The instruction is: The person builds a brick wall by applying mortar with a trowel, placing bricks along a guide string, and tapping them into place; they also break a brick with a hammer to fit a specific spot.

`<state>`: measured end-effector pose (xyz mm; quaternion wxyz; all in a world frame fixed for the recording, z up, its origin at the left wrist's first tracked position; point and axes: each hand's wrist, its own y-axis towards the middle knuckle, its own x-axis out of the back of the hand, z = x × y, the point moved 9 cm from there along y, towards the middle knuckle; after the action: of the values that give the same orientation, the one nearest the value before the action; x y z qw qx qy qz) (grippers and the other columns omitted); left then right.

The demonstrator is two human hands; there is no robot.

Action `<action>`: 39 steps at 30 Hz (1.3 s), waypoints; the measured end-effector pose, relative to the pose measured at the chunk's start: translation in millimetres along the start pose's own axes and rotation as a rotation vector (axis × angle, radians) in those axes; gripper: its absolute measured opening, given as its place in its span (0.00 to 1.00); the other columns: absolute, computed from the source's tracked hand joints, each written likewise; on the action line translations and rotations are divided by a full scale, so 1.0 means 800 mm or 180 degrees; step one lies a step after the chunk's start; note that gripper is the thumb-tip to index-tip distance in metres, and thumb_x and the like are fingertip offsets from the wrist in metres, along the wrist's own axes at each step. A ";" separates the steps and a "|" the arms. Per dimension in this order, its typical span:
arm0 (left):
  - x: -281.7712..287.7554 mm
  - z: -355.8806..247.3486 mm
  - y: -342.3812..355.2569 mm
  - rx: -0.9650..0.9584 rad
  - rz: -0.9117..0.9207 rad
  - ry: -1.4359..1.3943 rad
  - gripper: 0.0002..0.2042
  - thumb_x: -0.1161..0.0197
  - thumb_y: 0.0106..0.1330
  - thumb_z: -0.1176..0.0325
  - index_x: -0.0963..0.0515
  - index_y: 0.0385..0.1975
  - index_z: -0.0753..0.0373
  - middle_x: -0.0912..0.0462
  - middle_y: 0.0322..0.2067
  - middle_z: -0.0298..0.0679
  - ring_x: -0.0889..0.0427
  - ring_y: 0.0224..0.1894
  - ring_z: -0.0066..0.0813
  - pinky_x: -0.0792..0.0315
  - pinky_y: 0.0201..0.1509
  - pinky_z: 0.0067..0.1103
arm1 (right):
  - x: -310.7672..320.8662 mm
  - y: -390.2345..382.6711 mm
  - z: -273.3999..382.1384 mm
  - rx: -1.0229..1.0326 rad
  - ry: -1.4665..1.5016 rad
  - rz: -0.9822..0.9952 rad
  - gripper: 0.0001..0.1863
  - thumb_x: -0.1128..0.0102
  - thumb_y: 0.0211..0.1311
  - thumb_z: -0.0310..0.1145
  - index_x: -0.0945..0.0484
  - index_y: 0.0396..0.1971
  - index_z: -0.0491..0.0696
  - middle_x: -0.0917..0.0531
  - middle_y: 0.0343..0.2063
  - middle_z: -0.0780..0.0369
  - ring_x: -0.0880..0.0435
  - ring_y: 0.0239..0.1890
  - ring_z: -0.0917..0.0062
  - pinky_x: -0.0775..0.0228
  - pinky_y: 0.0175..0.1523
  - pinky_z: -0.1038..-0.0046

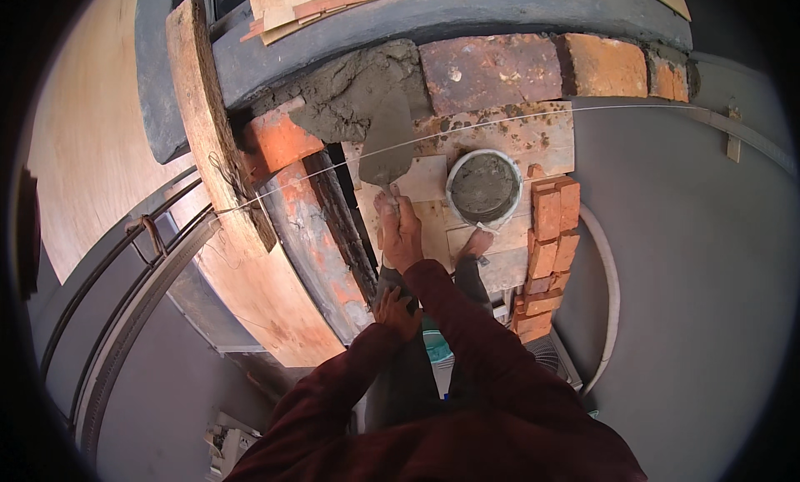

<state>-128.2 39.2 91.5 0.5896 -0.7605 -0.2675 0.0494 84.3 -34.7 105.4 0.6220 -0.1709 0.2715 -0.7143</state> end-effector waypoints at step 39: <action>0.008 0.009 0.003 -0.0239 -0.0007 -0.0201 0.24 0.43 0.65 0.52 0.22 0.55 0.61 0.41 0.70 0.50 0.50 0.75 0.52 0.53 0.75 0.44 | -0.071 -0.040 0.196 -0.1366 0.0218 0.1190 0.23 0.64 0.76 0.41 0.37 0.59 0.38 0.29 0.25 0.62 0.31 0.13 0.81 0.34 0.15 0.77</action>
<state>-124.5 48.4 88.5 0.5519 -0.7799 -0.2886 0.0627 159.6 -3.7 254.5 0.6829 -0.2214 0.4641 -0.5188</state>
